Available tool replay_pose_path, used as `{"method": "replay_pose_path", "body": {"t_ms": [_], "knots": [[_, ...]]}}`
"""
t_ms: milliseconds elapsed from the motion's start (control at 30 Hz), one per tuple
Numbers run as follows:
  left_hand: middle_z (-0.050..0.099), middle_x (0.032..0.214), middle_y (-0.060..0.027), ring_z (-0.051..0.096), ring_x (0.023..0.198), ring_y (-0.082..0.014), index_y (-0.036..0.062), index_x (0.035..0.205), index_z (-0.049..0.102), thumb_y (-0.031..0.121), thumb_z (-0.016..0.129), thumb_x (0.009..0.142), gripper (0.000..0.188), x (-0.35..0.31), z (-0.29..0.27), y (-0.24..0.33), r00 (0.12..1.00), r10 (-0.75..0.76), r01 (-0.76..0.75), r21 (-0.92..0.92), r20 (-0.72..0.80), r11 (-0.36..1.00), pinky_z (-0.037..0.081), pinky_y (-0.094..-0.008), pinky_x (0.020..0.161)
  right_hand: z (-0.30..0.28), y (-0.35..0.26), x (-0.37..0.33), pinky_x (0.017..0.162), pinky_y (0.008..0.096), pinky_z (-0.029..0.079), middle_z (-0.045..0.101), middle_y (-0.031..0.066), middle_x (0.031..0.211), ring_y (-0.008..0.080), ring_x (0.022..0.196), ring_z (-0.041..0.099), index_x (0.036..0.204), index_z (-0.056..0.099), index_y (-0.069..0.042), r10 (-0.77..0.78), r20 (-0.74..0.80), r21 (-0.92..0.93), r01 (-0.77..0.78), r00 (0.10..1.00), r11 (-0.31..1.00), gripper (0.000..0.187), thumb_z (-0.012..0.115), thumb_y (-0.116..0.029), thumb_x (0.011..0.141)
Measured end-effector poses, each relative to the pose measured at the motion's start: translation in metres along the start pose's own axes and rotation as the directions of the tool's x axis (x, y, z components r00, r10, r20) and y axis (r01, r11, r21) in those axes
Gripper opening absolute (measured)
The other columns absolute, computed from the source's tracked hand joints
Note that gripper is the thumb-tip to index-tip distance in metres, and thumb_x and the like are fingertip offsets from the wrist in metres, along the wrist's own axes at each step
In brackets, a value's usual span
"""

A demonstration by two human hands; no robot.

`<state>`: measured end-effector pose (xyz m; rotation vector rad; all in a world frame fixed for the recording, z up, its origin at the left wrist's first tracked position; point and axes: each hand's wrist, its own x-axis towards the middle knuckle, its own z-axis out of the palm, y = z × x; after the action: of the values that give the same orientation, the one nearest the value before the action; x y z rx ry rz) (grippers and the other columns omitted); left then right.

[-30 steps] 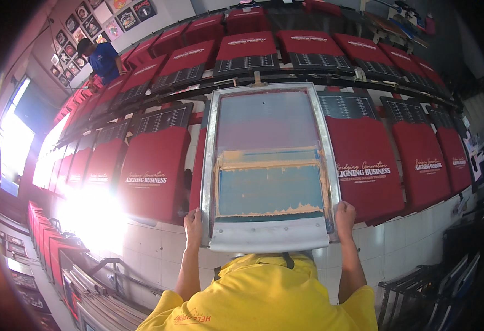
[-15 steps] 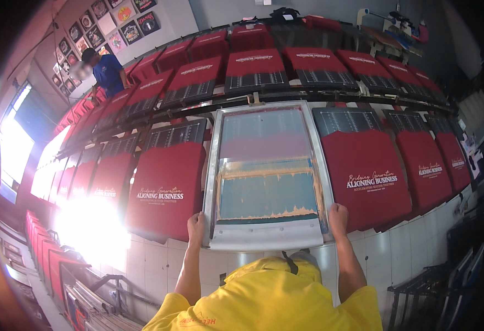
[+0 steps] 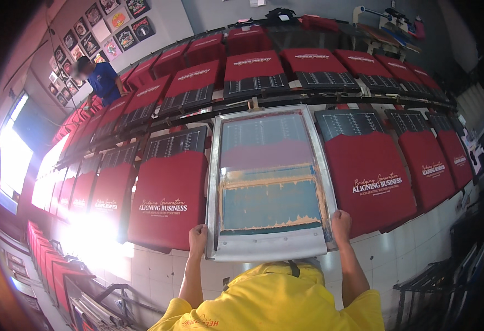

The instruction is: The person performs screen printing by applying ink across a screen onto t-shirts using a squeegee and moving the printing frame between different platens.

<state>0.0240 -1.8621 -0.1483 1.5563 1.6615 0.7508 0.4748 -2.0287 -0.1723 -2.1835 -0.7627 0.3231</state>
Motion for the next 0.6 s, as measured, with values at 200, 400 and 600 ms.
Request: {"method": "replay_pose_path", "body": {"t_ms": [200, 400, 600], "knots": [[0.068, 0.082, -0.0249, 0.067, 0.081, -0.0409, -0.0052, 0.097, 0.069, 0.018, 0.055, 0.09, 0.028, 0.008, 0.005, -0.02, 0.995, 0.103, -0.102, 0.175, 0.004, 0.979, 0.051, -0.0421, 0.071, 0.01, 0.005, -0.001, 0.074, 0.0516, 0.045, 0.061, 0.0303, 0.083, 0.048, 0.083, 0.06, 0.082, 0.063, 0.006, -0.034, -0.014, -0.063, 0.033, 0.999, 0.997, 0.031, 0.045, -0.018, 0.089], [0.068, 0.099, -0.0258, 0.065, 0.098, -0.0408, -0.0018, 0.108, 0.069, 0.023, 0.06, 0.089, 0.032, -0.005, -0.003, 0.0, 0.961, 0.278, -0.263, 0.314, -0.002, 0.912, 0.051, -0.0455, 0.083, -0.008, 0.004, -0.009, 0.083, 0.0476, 0.047, 0.063, 0.0265, 0.101, 0.0435, 0.096, 0.059, 0.104, 0.063, 0.003, -0.22, 0.068, -0.106, 0.227, 0.973, 0.968, 0.031, 0.053, -0.022, 0.091], [0.061, 0.126, -0.0209, 0.054, 0.122, -0.0378, -0.0006, 0.124, 0.061, 0.018, 0.067, 0.084, 0.045, -0.079, -0.045, 0.063, 0.738, 0.461, -0.639, 0.289, 0.493, 0.713, 0.044, -0.0438, 0.102, -0.066, -0.065, -0.082, 0.105, 0.0432, 0.041, 0.051, 0.0133, 0.138, 0.0335, 0.127, 0.047, 0.135, 0.051, -0.005, -0.621, 0.523, -0.124, 0.773, 0.584, 0.622, 0.062, 0.073, -0.018, 0.078]]}}
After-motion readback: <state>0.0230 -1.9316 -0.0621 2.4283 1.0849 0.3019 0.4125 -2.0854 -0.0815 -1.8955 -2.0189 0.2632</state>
